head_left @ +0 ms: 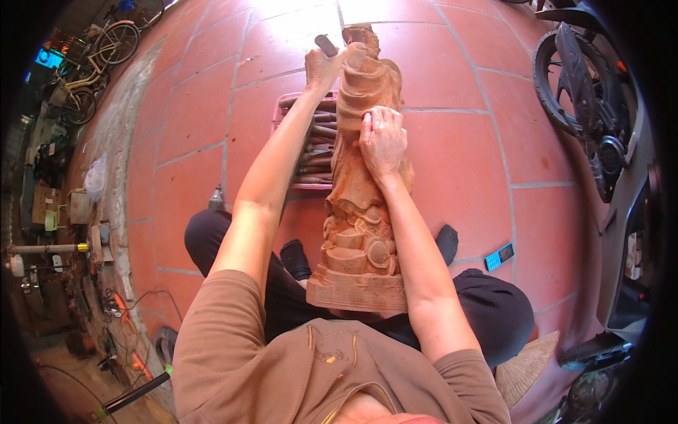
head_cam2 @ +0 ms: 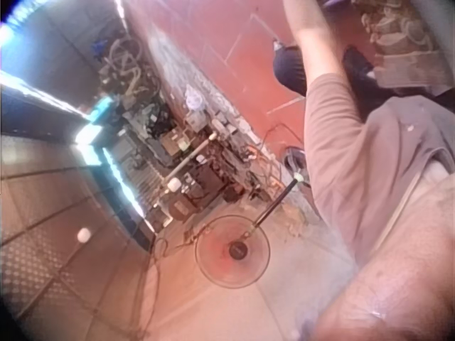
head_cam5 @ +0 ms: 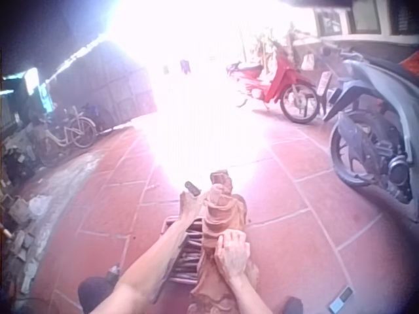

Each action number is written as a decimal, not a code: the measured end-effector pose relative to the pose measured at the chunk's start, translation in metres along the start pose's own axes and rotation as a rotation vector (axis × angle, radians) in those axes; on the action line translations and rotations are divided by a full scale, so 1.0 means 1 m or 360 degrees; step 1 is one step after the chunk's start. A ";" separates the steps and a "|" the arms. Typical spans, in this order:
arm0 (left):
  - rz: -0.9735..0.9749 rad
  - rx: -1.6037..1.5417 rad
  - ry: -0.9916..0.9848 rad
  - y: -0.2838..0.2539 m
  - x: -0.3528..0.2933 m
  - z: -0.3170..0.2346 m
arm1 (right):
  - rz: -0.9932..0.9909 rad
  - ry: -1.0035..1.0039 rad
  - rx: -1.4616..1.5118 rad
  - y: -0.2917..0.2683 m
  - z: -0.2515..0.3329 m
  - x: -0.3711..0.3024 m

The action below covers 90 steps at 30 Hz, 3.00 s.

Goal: The person carves a wooden sculpture using a chisel and mallet. They hold the sculpture with one hand and strike the chisel with the other to shape the wood.

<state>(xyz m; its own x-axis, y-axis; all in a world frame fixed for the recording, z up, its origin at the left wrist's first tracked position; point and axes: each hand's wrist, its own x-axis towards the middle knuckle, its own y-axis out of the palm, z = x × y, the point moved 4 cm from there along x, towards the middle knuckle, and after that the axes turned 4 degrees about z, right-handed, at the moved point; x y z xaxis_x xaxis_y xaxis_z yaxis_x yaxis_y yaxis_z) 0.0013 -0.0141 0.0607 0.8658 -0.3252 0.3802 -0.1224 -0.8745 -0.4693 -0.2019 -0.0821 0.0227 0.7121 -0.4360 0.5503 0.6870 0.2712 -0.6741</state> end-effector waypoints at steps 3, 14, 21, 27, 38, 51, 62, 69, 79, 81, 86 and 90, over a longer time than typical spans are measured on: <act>-0.0069 0.0252 0.0163 0.010 -0.003 -0.003 | -0.0006 -0.0004 -0.0028 0.000 0.001 0.000; 0.0017 0.0237 0.0040 -0.007 0.010 0.000 | -0.0003 0.0003 0.0006 0.003 0.005 0.000; 0.0199 -0.0355 -0.0147 0.007 -0.011 -0.025 | 0.0039 0.0034 -0.0048 -0.002 -0.012 -0.002; -0.0173 -0.0026 0.0023 -0.001 0.001 0.013 | 0.0023 -0.0002 0.0022 0.002 0.000 0.000; -0.0520 -0.1020 -0.0248 -0.014 -0.011 0.050 | 0.0090 0.0029 0.0101 0.001 0.002 0.001; -0.0574 -0.1415 -0.0543 0.015 -0.069 0.023 | 0.0075 0.0019 0.0035 -0.001 -0.008 -0.002; -0.0784 -0.1559 -0.0647 0.019 -0.057 0.050 | 0.0130 0.0015 0.0064 0.001 0.001 0.001; -0.0509 -0.1670 -0.0662 0.010 -0.081 0.035 | 0.0100 0.0013 0.0033 0.000 -0.007 -0.003; -0.0879 -0.1835 -0.0710 0.014 -0.055 0.071 | 0.0106 -0.0004 0.0082 0.001 -0.004 0.001; -0.0873 -0.1828 -0.0688 0.015 -0.052 0.079 | 0.0104 -0.0010 0.0098 0.002 0.001 0.001; -0.0740 -0.1733 -0.0726 0.025 -0.063 0.065 | 0.0107 0.0002 0.0077 0.003 -0.003 -0.001; -0.0486 -0.1701 -0.0661 0.022 -0.087 0.048 | 0.0095 0.0018 0.0034 0.001 -0.009 -0.002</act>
<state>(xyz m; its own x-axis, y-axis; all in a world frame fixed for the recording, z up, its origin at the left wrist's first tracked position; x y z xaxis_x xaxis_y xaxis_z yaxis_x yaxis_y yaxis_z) -0.0534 0.0121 -0.0211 0.9965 -0.0816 -0.0192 -0.0558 -0.8168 0.5742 -0.2037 -0.0888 0.0166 0.7503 -0.4280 0.5037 0.6463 0.3152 -0.6949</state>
